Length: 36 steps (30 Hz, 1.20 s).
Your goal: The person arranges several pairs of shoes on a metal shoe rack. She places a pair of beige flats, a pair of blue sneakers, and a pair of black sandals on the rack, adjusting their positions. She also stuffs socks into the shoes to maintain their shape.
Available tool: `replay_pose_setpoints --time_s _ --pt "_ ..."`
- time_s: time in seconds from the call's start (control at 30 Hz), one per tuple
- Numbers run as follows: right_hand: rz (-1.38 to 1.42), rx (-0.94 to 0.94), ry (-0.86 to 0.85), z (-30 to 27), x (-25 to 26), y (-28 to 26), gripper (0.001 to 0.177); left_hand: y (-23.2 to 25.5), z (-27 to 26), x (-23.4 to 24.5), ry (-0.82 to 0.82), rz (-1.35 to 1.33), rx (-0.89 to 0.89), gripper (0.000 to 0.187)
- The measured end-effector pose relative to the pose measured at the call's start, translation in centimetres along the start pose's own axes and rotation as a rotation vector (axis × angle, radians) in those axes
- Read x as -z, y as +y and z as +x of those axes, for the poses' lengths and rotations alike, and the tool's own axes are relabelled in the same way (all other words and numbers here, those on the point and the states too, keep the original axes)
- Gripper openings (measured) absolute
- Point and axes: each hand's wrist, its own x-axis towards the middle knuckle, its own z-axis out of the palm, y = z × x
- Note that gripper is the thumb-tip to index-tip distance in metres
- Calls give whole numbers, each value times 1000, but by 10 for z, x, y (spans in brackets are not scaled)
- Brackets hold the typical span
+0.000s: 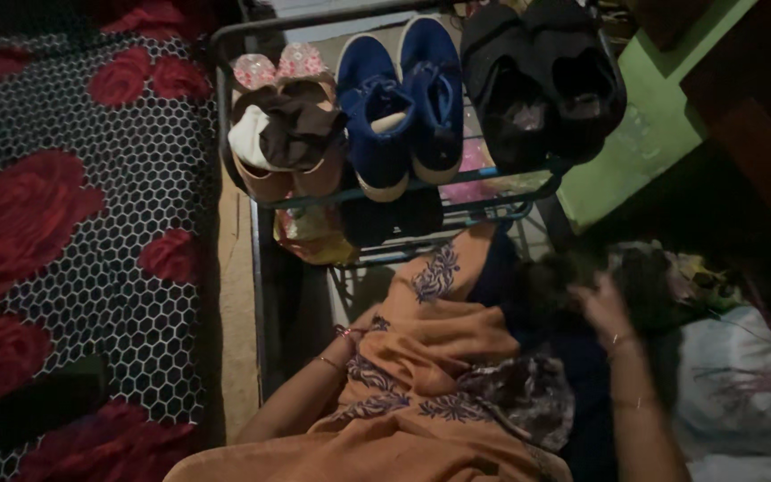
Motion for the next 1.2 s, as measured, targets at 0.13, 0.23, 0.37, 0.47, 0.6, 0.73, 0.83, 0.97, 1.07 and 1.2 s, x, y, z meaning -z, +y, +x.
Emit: replay_pose_setpoints --time_s 0.13,0.23,0.37,0.47,0.6,0.73,0.83,0.97,1.07,1.2 --pt "-285 -219 426 58 39 1 49 21 2 -7 57 137 -117 28" --pt "-311 -423 522 57 38 17 45 25 -2 -7 151 272 -210 26" --pt "-207 -377 703 51 43 28 40 8 -7 -22 302 510 -311 23" --pt "-54 -177 816 59 45 26 37 19 -21 -48 428 702 -403 21" --pt "238 336 739 51 44 -18 32 33 -60 -118 549 886 -563 19" --pt "332 468 255 -2 13 -198 24 89 -124 -215 507 1037 -1049 17" --pt "171 772 -39 -40 -37 -335 19 167 -154 -271 323 1203 -1639 62" --pt "-97 1172 -85 -4 -115 -452 28 284 -149 -302 -43 838 -1421 87" --pt "482 761 -556 53 -154 -493 30 354 -131 -270 78 840 -1321 42" --pt "573 589 -648 116 -177 -495 28 421 -85 -195 236 977 -1412 18"
